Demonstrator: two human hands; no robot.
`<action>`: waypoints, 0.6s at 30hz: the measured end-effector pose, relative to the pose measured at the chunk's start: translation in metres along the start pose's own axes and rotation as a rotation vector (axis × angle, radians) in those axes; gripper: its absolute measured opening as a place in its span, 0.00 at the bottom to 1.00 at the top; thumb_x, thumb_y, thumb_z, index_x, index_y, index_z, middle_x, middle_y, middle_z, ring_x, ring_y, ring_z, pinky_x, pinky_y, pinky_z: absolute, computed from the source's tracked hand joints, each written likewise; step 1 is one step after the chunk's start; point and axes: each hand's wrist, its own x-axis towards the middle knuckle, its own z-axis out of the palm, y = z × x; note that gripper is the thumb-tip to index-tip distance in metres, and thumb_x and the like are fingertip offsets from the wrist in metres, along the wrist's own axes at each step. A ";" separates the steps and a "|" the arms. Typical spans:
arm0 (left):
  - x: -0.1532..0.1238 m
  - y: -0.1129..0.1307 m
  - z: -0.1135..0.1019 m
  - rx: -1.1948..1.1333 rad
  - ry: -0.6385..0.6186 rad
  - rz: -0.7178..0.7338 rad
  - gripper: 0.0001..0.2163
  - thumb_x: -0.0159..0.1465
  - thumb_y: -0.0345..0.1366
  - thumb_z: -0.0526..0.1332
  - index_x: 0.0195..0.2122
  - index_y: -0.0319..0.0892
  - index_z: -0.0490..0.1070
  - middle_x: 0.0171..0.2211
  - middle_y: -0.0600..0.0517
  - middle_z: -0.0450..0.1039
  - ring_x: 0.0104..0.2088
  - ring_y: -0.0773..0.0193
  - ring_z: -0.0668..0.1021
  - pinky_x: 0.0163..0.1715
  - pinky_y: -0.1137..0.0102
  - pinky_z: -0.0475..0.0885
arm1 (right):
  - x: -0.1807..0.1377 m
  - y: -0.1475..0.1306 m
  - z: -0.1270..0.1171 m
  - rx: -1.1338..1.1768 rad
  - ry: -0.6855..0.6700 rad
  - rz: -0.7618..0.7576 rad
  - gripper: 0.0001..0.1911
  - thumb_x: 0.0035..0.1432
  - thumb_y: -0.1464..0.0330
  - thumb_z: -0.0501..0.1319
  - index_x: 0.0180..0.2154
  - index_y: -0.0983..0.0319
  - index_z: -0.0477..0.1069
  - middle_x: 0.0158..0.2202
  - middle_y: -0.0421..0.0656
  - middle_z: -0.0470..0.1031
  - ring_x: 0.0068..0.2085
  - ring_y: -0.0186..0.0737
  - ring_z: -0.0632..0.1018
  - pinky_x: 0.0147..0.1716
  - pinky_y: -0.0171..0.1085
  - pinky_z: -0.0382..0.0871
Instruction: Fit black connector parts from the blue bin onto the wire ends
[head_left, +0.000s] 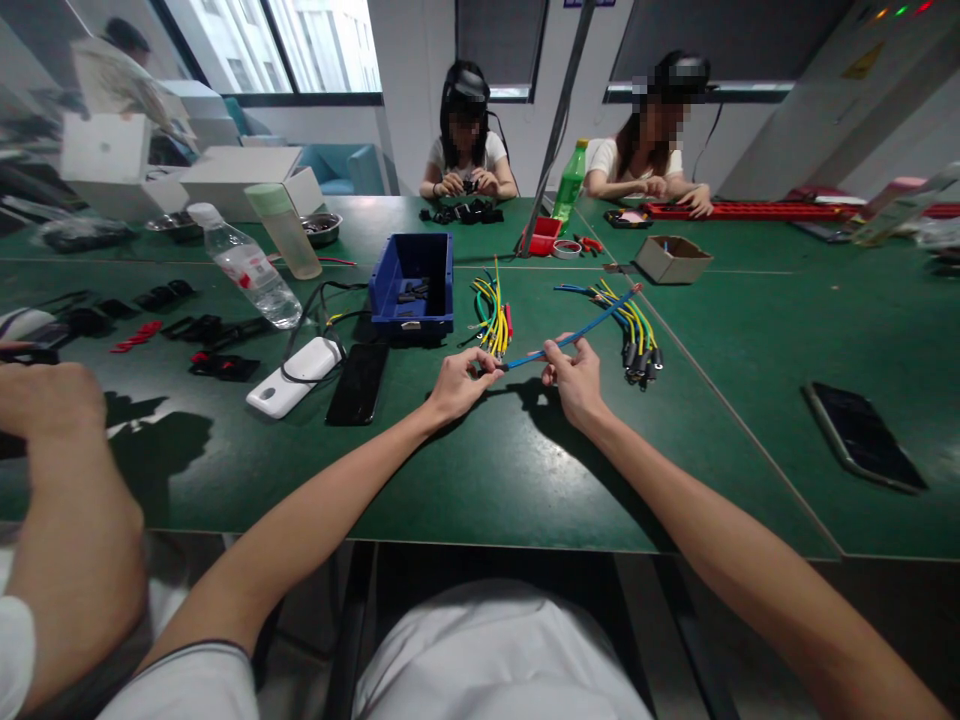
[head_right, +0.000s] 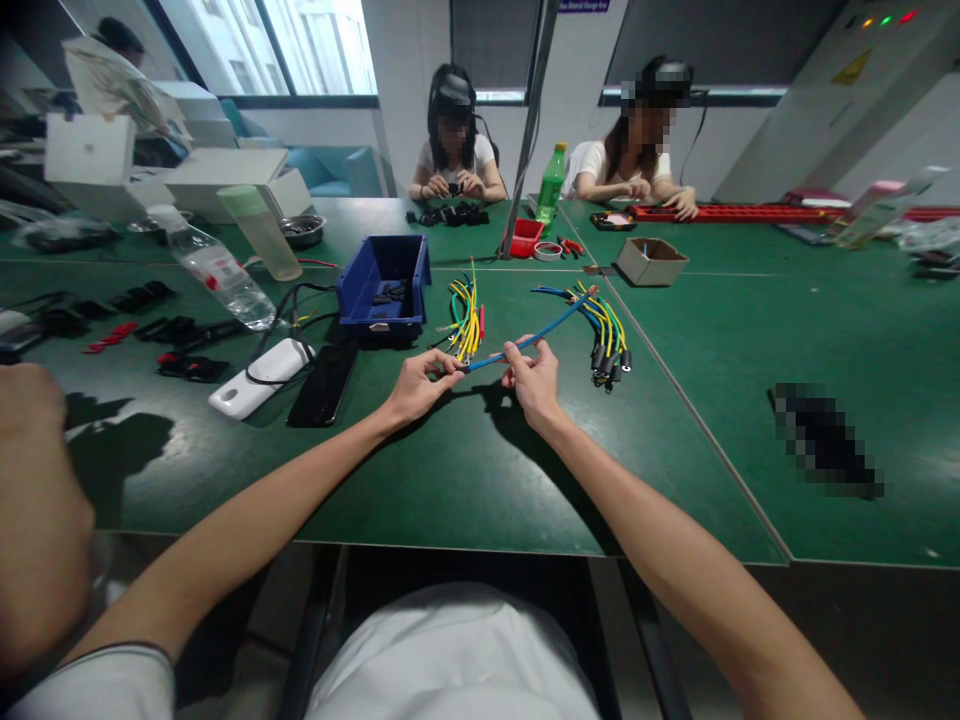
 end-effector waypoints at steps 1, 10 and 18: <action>0.000 0.000 0.000 -0.002 0.001 0.001 0.07 0.57 0.36 0.64 0.28 0.39 0.69 0.36 0.48 0.77 0.38 0.62 0.78 0.30 0.71 0.67 | 0.000 0.000 0.000 0.001 -0.001 0.000 0.25 0.46 0.52 0.66 0.38 0.57 0.57 0.23 0.36 0.76 0.14 0.28 0.67 0.13 0.28 0.59; 0.001 -0.002 0.000 -0.003 0.004 -0.015 0.08 0.57 0.38 0.64 0.28 0.39 0.69 0.33 0.50 0.76 0.31 0.66 0.76 0.28 0.73 0.66 | -0.001 0.001 0.000 0.006 -0.021 -0.014 0.22 0.48 0.54 0.66 0.37 0.57 0.57 0.23 0.36 0.77 0.14 0.28 0.67 0.13 0.27 0.59; 0.001 -0.002 -0.001 -0.006 0.010 -0.035 0.09 0.57 0.40 0.64 0.29 0.39 0.70 0.31 0.50 0.76 0.29 0.67 0.75 0.27 0.72 0.66 | -0.001 -0.001 0.000 -0.011 -0.025 0.005 0.23 0.47 0.53 0.66 0.37 0.57 0.57 0.24 0.36 0.77 0.14 0.28 0.67 0.13 0.27 0.58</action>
